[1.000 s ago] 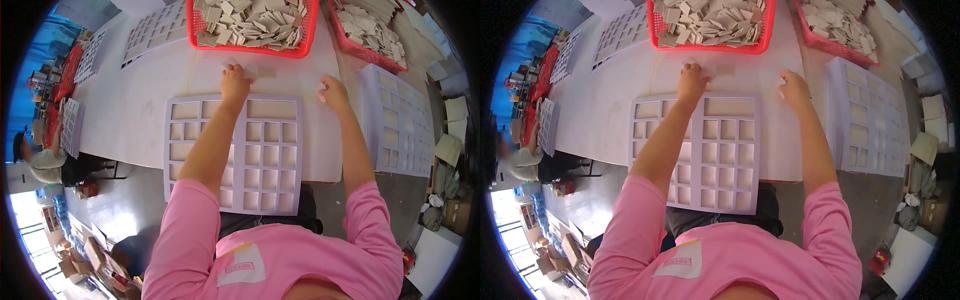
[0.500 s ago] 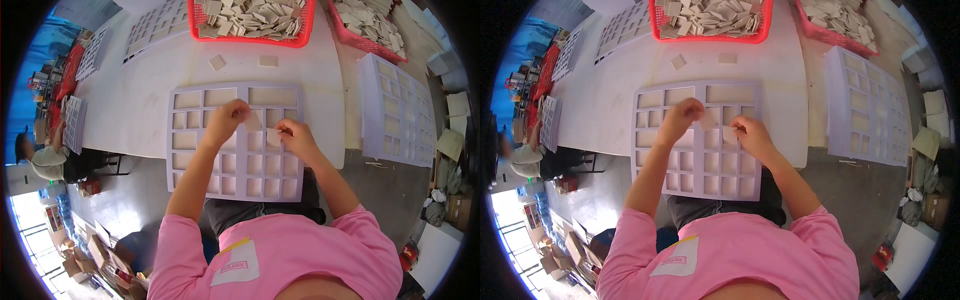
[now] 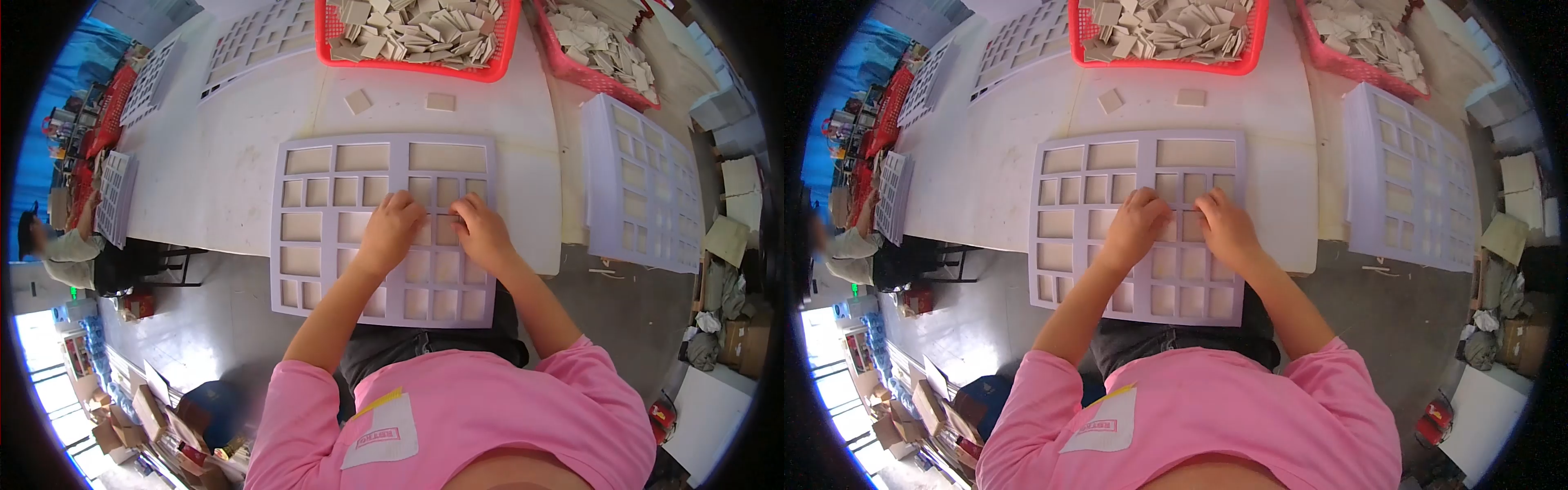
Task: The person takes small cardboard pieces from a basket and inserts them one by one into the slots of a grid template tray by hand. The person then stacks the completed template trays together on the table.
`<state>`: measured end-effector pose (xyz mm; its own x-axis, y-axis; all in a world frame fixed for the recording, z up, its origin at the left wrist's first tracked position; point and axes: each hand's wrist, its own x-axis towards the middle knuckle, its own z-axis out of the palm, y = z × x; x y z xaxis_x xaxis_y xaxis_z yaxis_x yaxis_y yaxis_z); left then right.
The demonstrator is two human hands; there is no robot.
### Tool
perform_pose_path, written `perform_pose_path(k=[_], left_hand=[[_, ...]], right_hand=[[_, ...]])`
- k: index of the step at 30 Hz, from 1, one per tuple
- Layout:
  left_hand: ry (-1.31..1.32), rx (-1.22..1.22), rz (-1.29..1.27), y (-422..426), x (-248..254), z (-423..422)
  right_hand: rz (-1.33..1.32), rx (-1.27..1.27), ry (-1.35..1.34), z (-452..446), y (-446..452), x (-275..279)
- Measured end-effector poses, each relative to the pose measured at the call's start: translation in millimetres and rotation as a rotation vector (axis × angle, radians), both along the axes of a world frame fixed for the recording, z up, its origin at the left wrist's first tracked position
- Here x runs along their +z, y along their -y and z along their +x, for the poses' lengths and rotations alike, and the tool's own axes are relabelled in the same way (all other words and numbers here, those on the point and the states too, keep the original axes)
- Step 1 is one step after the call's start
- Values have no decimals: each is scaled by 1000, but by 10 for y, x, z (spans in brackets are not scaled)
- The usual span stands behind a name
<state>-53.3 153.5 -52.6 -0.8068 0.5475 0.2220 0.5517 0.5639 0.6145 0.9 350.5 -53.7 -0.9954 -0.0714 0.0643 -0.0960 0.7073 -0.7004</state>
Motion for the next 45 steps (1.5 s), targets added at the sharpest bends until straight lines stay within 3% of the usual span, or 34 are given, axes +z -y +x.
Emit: perform_pose_path(k=[4, 7, 10, 16, 19, 22, 24, 26, 28, 31, 34, 37, 39, 40, 43, 45], left_hand=[[-89, -127, -198, 34, 28, -54], [72, -87, -120, 11, 256, -27], [111, 22, -125, -31, 197, 14], [169, 39, -55, 25, 33, -40], [134, 35, -55, 6, 117, -78], [635, 119, 70, 65, 284, -425], [362, 257, 39, 207, 92, -913], [-151, 386, 76, 298, -146, -1462], [-297, 565, -102, 273, -209, -1854], [-351, 528, -327, 268, -507, -2188], [-372, 374, -105, 272, -383, -2269], [-78, 382, 10, 204, -237, -2080], [-58, 412, 139, 142, 6, -1762], [-47, 425, 202, 106, 125, -1558], [308, 408, 310, 93, 376, -891], [451, 305, 459, 206, 135, -536]], right_hand=[[-47, 70, 83, -279, -139, 180], [-146, 12, 38, -651, -278, 252], [-143, -43, -102, -1008, -382, 106], [-97, -162, -69, -1377, -390, 19], [61, -117, -385, -1636, -436, -181], [191, -34, -548, -1899, -422, -282], [302, -16, -443, -2008, -409, -313], [345, -64, -346, -2044, -317, -303], [328, -188, -262, -2057, -221, -233], [221, -133, -74, -1984, -245, 10], [4, -97, -321, -1734, -341, 84], [-276, -165, -130, -1163, -399, 231], [-657, -286, 171, -764, -412, 288], [-667, -301, 223, -575, -437, 271], [-678, -298, 323, -143, -494, 117], [-665, -237, 317, 27, -479, -37]])
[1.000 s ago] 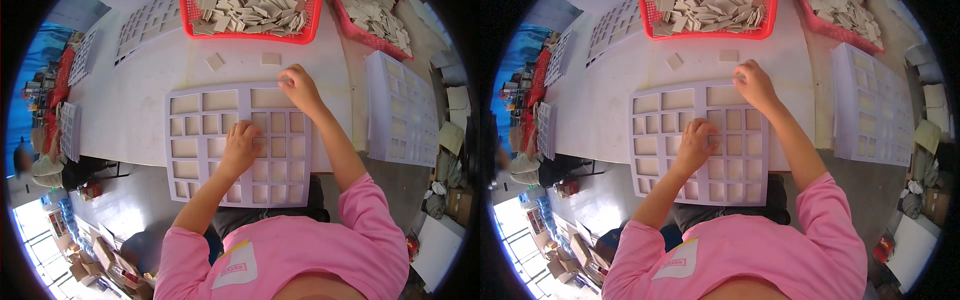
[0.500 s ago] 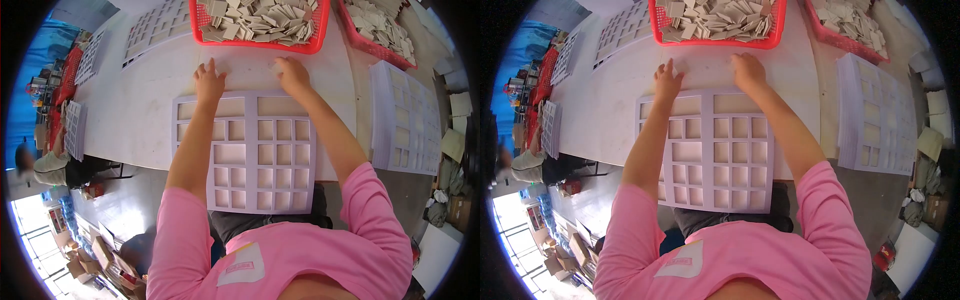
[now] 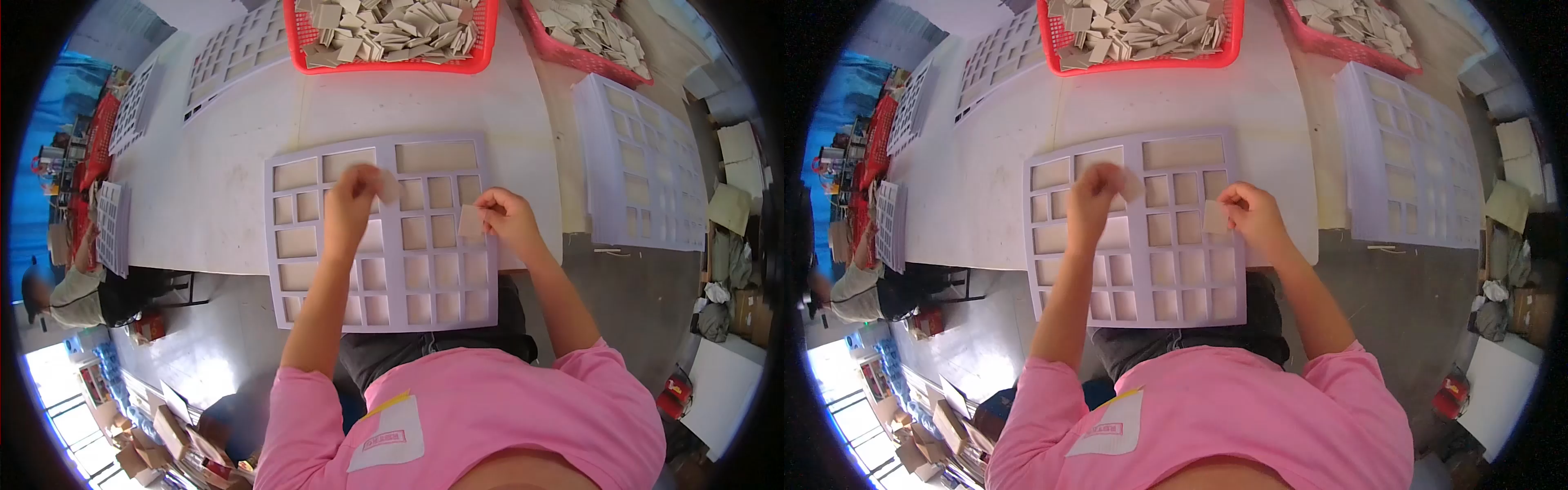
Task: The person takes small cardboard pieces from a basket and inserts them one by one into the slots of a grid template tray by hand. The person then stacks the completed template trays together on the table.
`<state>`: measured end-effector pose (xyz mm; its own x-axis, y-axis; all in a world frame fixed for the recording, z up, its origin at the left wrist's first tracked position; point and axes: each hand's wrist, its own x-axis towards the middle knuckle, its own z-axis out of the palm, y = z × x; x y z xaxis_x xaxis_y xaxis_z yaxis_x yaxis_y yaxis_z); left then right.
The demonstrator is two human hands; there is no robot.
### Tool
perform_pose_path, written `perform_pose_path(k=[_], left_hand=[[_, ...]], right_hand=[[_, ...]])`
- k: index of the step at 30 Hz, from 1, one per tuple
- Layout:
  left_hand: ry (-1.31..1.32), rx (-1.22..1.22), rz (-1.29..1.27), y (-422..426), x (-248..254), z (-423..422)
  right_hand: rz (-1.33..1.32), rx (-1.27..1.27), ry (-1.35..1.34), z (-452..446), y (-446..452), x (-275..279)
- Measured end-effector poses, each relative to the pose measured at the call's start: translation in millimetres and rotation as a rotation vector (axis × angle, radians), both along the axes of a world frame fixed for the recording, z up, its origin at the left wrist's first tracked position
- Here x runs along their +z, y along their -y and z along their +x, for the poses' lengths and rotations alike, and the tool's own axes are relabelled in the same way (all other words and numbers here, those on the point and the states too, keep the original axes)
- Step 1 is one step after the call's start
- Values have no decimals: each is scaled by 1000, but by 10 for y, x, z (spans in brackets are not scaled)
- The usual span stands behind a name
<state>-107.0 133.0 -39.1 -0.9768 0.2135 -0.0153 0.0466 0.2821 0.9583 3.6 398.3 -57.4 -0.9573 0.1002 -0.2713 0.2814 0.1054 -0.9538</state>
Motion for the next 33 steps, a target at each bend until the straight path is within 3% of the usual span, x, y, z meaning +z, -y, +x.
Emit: perform_pose_path(k=[3, 6, 12, 21, 24, 25, 33], left_hand=[[190, -99, -103, 85, 49, 516], [206, -19, -16, 83, 32, 846], [29, -109, -141, 93, -42, 1059], [-104, -302, -409, 47, -2, 1097], [-345, -305, -482, 42, -41, 1172], [-315, -282, -488, 44, -31, 1191], [-249, -269, -485, 49, -48, 1215]], right_hand=[[240, -10, -147, 95, 62, -45], [256, -32, -165, 124, 62, -47], [649, -18, -274, 209, 222, 11], [562, 32, -362, 140, 122, -27], [506, 8, -377, 32, 69, -25], [511, -8, -375, -39, 46, -20], [788, -191, -681, -1462, -230, 347]])
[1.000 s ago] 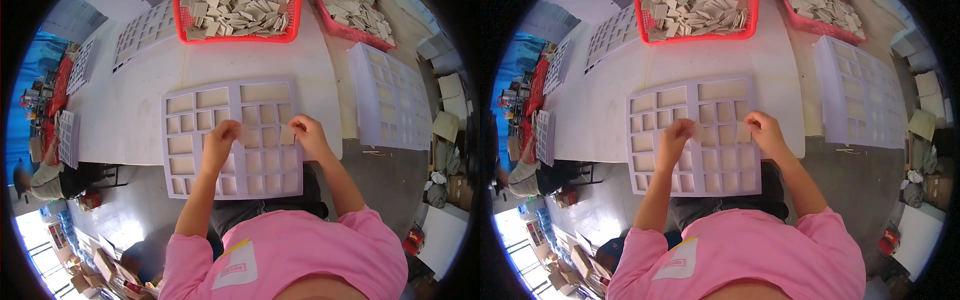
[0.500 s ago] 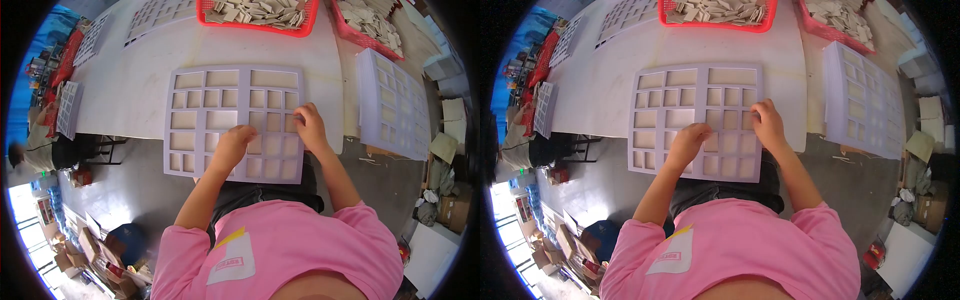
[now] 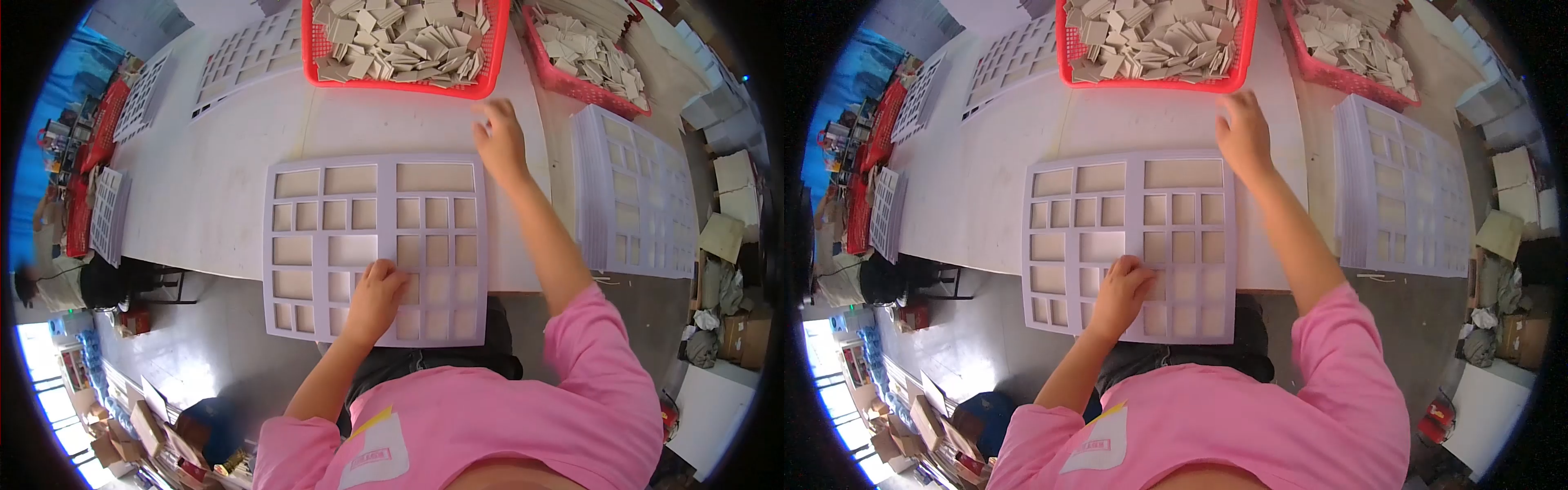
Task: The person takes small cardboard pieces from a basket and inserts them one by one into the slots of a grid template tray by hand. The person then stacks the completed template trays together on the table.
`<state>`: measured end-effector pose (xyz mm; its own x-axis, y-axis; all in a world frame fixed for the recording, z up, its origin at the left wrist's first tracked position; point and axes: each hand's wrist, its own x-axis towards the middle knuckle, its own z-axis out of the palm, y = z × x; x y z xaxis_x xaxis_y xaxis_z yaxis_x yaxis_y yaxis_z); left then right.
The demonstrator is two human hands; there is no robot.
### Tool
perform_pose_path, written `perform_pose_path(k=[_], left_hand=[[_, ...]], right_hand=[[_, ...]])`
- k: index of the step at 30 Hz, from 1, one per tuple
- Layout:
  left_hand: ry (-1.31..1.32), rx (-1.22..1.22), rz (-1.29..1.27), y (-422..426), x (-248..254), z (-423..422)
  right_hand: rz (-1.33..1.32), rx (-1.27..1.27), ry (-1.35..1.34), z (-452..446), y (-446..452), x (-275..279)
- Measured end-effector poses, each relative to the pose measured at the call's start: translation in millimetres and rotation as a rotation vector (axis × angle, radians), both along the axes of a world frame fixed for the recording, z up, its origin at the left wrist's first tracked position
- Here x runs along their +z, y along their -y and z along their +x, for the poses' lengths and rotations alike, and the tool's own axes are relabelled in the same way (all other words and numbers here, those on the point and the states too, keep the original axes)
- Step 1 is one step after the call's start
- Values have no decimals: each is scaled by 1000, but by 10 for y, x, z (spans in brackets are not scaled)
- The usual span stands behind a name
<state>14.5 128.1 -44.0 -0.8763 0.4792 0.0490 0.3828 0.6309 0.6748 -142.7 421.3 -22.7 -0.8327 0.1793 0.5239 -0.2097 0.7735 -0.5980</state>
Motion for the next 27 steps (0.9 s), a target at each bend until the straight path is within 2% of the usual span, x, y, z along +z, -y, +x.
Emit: perform_pose_path(k=[3, 6, 7, 10, 11, 14, 17, 20, 23, 25, 27], left_hand=[[21, 8, 11, 2, 14, -12], [12, 23, 1, -19, 39, -9], [1, 29, 5, -29, 46, -16], [-25, 39, 10, -28, 35, 10], [-38, 36, 10, -33, 11, 9], [-38, 31, 13, -67, 0, -5], [-44, 21, 10, -51, 24, -23], [57, 74, 130, -3, -6, -31], [182, 160, 229, -60, 101, -121], [281, 199, 361, -134, 139, -228], [405, 223, 586, -243, 109, -346]], right_hand=[[228, -83, -126, -683, -91, 31], [777, -257, -76, -1129, -217, 25], [929, -244, -24, -1231, -280, -22], [1063, -90, 27, -1369, -458, 26], [953, -14, 27, -1404, -550, 38], [976, 181, -106, -1411, -737, 109], [1022, 190, -115, -1182, -633, 413], [856, 55, -83, -857, -568, 564], [201, 78, 318, -503, -410, 596], [-339, 264, 342, -302, -300, 362], [-723, 454, 470, 108, 77, 277]])
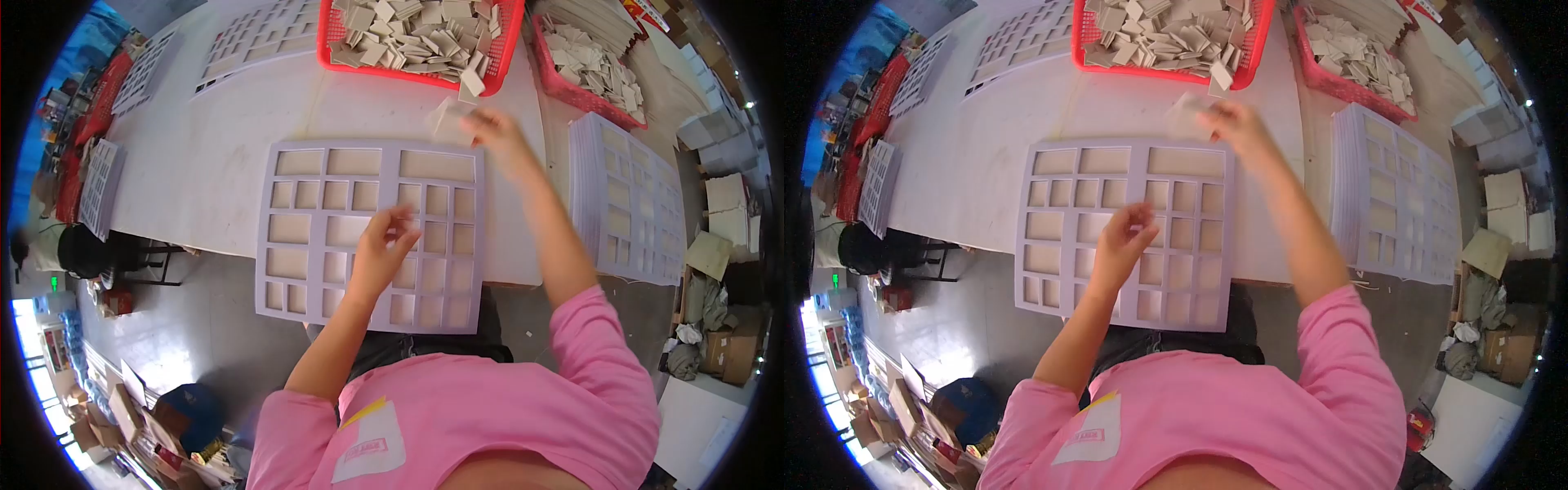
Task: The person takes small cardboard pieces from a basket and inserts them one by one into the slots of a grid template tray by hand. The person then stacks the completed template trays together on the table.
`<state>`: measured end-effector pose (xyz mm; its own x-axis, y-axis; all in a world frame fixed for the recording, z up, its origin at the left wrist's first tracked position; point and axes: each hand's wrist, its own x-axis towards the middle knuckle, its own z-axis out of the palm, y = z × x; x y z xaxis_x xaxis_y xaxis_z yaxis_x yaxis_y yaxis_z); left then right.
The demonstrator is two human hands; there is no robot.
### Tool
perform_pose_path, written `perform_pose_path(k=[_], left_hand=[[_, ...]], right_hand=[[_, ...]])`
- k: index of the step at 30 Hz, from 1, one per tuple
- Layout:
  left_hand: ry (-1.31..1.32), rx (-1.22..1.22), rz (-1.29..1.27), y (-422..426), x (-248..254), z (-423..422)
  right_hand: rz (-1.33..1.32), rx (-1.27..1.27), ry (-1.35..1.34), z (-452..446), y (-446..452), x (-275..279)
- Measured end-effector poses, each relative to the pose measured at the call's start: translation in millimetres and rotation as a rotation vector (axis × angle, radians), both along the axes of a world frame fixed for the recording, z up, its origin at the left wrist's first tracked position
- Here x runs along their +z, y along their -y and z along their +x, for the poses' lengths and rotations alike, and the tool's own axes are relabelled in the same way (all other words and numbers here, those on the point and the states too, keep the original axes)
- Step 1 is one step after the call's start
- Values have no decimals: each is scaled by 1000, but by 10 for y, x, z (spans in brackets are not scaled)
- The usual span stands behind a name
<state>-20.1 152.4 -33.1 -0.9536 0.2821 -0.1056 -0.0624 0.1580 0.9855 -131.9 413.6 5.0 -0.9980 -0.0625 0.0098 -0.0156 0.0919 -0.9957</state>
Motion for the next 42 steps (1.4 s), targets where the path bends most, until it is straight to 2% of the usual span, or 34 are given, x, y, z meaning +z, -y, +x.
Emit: perform_pose_path(k=[2, 4, 5, 6, 8, 11, 14, 20, 26, 29, 32, 35, 38, 41, 42], left_hand=[[109, 64, 462, -143, 35, -89], [207, 71, 768, -169, 96, -64], [258, 73, 918, -156, 131, -38], [271, 56, 962, -135, 158, -10], [318, 64, 995, -79, 83, 90], [338, 171, 1034, -108, -1, 251], [324, 253, 1041, -140, -130, 376], [356, 280, 1071, -194, -88, 474], [379, 200, 988, -195, -91, 531], [378, 173, 963, -197, -111, 588], [357, 169, 1001, -177, -126, 563], [346, 155, 1013, -149, -94, 529], [341, 141, 913, -134, 26, 532], [388, 121, 845, -72, 19, 541], [409, 111, 836, -48, -7, 542]], right_hand=[[-207, 142, 179, 458, 422, -82], [-344, 271, 324, 821, 753, -179], [-338, 233, 343, 945, 844, -221], [-332, 191, 360, 1049, 910, -256], [-347, 66, 372, 1228, 1022, -269], [-198, 3, 346, 1416, 1091, -302], [-195, -92, 297, 1518, 1180, -481], [-238, -289, 316, 1630, 1198, -348], [-156, -249, 219, 1703, 1073, -442], [19, -227, 204, 1733, 1004, -468], [208, -113, -58, 1771, 993, -475], [217, -77, -118, 1844, 1044, -230], [-46, -109, -16, 1806, 1041, -351], [-241, 13, 186, 1799, 914, -263], [-192, 16, 202, 1804, 885, -266]])
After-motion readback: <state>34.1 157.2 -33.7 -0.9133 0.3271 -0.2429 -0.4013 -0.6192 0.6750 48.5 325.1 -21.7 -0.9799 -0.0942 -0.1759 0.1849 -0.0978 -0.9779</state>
